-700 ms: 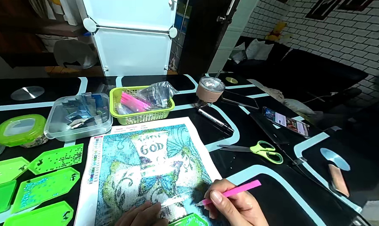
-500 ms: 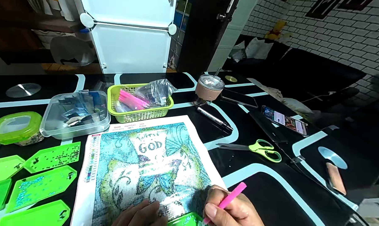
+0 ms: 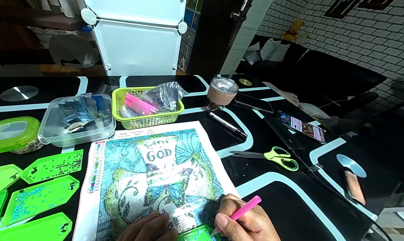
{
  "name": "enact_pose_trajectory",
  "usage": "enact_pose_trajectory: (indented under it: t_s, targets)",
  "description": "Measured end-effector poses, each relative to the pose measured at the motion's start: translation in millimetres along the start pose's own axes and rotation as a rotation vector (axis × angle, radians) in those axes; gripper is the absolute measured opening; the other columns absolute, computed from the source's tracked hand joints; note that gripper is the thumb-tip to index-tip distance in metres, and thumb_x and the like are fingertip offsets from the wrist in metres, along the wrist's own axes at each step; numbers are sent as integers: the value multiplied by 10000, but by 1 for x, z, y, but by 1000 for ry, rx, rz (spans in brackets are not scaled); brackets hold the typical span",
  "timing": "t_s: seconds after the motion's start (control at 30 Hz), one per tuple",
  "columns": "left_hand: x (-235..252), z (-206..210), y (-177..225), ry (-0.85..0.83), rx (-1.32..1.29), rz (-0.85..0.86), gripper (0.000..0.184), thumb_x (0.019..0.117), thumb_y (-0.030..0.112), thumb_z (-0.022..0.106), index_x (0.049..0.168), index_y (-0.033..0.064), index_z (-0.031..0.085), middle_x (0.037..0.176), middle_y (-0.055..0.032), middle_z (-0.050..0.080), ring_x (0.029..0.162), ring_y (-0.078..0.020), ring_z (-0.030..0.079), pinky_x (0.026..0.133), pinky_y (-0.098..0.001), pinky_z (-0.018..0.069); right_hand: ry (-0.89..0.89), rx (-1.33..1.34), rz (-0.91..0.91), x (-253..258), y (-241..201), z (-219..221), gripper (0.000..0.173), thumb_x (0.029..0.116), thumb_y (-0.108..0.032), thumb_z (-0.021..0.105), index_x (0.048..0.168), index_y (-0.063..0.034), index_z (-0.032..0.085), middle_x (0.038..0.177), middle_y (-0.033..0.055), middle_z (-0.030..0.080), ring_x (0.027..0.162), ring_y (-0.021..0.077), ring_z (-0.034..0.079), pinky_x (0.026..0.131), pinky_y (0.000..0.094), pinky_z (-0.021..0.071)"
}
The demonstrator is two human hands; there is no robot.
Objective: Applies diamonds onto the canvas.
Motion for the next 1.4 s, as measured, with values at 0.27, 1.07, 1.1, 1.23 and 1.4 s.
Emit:
enact_pose_trajectory:
  t_s: [0.27, 1.07, 1.1, 1.23, 1.4]
  targets:
    - [0, 1, -1, 2, 9, 2, 513, 938, 448, 708, 1272, 59, 699, 1374, -221, 636, 1298, -425, 577, 1069, -524, 468, 6, 56, 50, 0, 3, -1, 302, 1084, -194, 500, 873, -15, 621, 716, 58, 620, 681, 49, 601, 680, 194, 492]
    - [0, -1, 0, 0, 9, 0, 517, 936, 449, 712, 1278, 62, 697, 1380, -214, 635, 1308, -418, 574, 1079, -522, 463, -19, 105, 48, 1, 3, 4, 262, 1078, -172, 534, 929, 2, 659, 757, 65, 668, 688, 48, 628, 684, 205, 530]
    - [0, -1, 0, 2, 8, 1, 514, 935, 447, 713, 1274, 61, 699, 1376, -214, 637, 1304, -418, 577, 1077, -523, 465, -12, 113, 48, 1, 3, 4, 261, 1081, -176, 531, 933, -1, 657, 759, 60, 667, 687, 40, 625, 678, 197, 527]
    - [0, 0, -1, -1, 10, 2, 514, 936, 447, 712, 1276, 61, 697, 1378, -213, 636, 1305, -421, 576, 1079, -524, 463, -13, 94, 41, 1, 3, 2, 275, 1078, -179, 528, 895, -8, 640, 736, 58, 645, 692, 50, 624, 692, 206, 523]
    - [0, 0, 0, -3, 10, 3, 512, 938, 440, 711, 1280, 60, 694, 1378, -220, 633, 1306, -425, 574, 1082, -528, 459, -23, 73, 25, 0, 2, 4, 268, 1071, -168, 535, 887, -3, 639, 722, 68, 631, 684, 66, 610, 700, 214, 510]
Point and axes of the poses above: each hand's wrist, its own x-axis towards the middle knuckle, its own z-axis out of the palm, y = z × x, the point moved 6 cm from there along x, towards the middle knuckle
